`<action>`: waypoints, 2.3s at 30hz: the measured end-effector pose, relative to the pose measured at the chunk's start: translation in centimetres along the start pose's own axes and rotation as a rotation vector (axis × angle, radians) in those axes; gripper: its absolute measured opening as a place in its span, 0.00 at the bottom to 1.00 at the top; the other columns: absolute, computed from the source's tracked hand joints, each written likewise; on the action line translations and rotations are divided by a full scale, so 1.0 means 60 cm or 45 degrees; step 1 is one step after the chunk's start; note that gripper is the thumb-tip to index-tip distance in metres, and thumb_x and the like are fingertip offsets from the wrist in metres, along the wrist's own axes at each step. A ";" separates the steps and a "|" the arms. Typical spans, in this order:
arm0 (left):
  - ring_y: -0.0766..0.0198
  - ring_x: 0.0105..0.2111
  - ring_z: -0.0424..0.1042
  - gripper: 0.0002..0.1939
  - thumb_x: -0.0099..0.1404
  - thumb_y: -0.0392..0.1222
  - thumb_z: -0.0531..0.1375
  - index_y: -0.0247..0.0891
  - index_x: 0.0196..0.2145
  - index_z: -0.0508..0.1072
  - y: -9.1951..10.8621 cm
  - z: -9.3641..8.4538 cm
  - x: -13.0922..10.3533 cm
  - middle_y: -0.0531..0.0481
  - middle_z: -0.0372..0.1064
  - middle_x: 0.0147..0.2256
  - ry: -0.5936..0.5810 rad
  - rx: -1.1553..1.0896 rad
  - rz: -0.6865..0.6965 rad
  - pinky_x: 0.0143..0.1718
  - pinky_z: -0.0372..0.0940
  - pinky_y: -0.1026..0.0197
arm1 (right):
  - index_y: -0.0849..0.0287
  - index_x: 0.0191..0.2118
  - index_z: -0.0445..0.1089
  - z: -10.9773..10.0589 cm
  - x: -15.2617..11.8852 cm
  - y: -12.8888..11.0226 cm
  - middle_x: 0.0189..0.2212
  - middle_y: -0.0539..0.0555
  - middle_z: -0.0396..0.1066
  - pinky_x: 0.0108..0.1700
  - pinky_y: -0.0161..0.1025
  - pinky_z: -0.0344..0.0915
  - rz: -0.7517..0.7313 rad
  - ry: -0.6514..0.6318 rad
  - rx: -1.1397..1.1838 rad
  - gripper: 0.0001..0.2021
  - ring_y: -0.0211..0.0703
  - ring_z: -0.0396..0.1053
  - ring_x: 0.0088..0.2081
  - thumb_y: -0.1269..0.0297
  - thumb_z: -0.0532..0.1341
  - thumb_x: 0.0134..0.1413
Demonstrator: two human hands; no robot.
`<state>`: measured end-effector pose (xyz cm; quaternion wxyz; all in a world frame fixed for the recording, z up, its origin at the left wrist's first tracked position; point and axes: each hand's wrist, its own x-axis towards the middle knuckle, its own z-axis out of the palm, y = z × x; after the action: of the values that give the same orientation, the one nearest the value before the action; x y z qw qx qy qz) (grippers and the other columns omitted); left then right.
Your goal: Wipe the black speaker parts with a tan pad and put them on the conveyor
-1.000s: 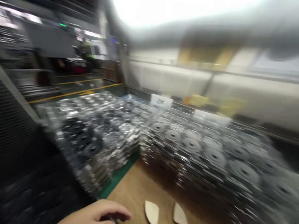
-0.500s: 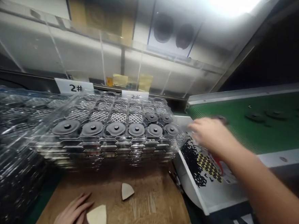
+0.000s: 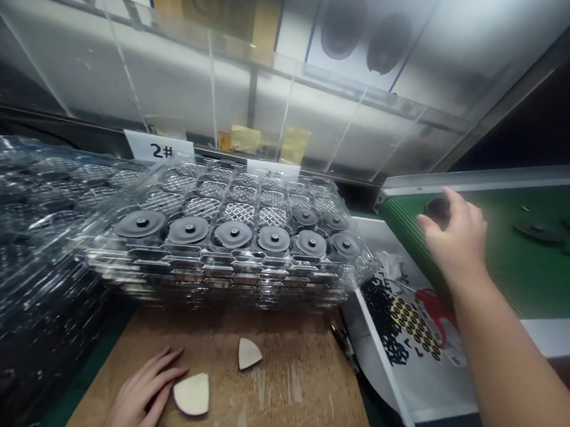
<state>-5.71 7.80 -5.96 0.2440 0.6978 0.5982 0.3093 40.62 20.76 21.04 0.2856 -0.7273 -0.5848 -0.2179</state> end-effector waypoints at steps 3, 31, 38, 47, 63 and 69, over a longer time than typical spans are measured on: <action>0.52 0.56 0.57 0.13 0.59 0.47 0.55 0.47 0.41 0.73 0.079 -0.018 0.003 0.47 0.67 0.51 -0.054 -0.645 -0.382 0.57 0.50 0.46 | 0.45 0.61 0.47 -0.032 -0.080 -0.104 0.54 0.52 0.60 0.51 0.52 0.61 -0.285 -0.342 0.261 0.30 0.53 0.62 0.51 0.51 0.54 0.53; 0.48 0.38 0.72 0.27 0.54 0.52 0.61 0.28 0.46 0.68 0.118 -0.082 -0.076 0.32 0.72 0.39 -0.900 -2.186 -0.972 0.40 0.63 0.51 | 0.49 0.59 0.50 0.038 -0.483 -0.334 0.62 0.57 0.34 0.57 0.51 0.54 -0.815 -1.465 1.055 0.36 0.55 0.40 0.62 0.47 0.62 0.44; 0.48 0.49 0.66 0.25 0.57 0.48 0.60 0.42 0.52 0.64 0.077 -0.110 -0.114 0.42 0.66 0.50 -0.322 -2.418 -1.079 0.45 0.62 0.55 | 0.56 0.56 0.55 0.118 -0.539 -0.350 0.51 0.62 0.56 0.45 0.47 0.67 -0.277 -1.154 0.815 0.23 0.51 0.63 0.49 0.54 0.52 0.56; 0.50 0.55 0.59 0.22 0.62 0.44 0.55 0.34 0.53 0.62 0.088 -0.124 -0.093 0.37 0.64 0.52 0.051 -2.482 -1.053 0.57 0.52 0.51 | 0.57 0.43 0.65 0.135 -0.569 -0.383 0.36 0.54 0.70 0.41 0.39 0.66 -0.378 -1.191 0.977 0.10 0.43 0.68 0.39 0.64 0.51 0.58; 0.52 0.51 0.64 0.25 0.60 0.45 0.58 0.42 0.54 0.60 0.120 -0.118 -0.083 0.41 0.65 0.52 0.090 -2.223 -1.072 0.55 0.55 0.50 | 0.57 0.44 0.68 0.053 -0.514 -0.366 0.41 0.54 0.71 0.41 0.36 0.69 0.041 -1.378 1.236 0.13 0.42 0.71 0.40 0.59 0.55 0.55; 0.54 0.53 0.63 0.24 0.57 0.40 0.61 0.42 0.52 0.64 0.159 -0.092 -0.068 0.42 0.65 0.52 -0.042 -2.195 -0.960 0.52 0.59 0.57 | 0.53 0.49 0.64 0.016 -0.451 -0.387 0.45 0.53 0.68 0.43 0.34 0.66 -0.073 -0.942 1.287 0.15 0.41 0.67 0.44 0.67 0.54 0.56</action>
<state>-3.54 2.02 4.07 0.7689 0.0411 0.3459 0.5361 11.97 5.31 6.45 0.3669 -0.5136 -0.6950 0.3442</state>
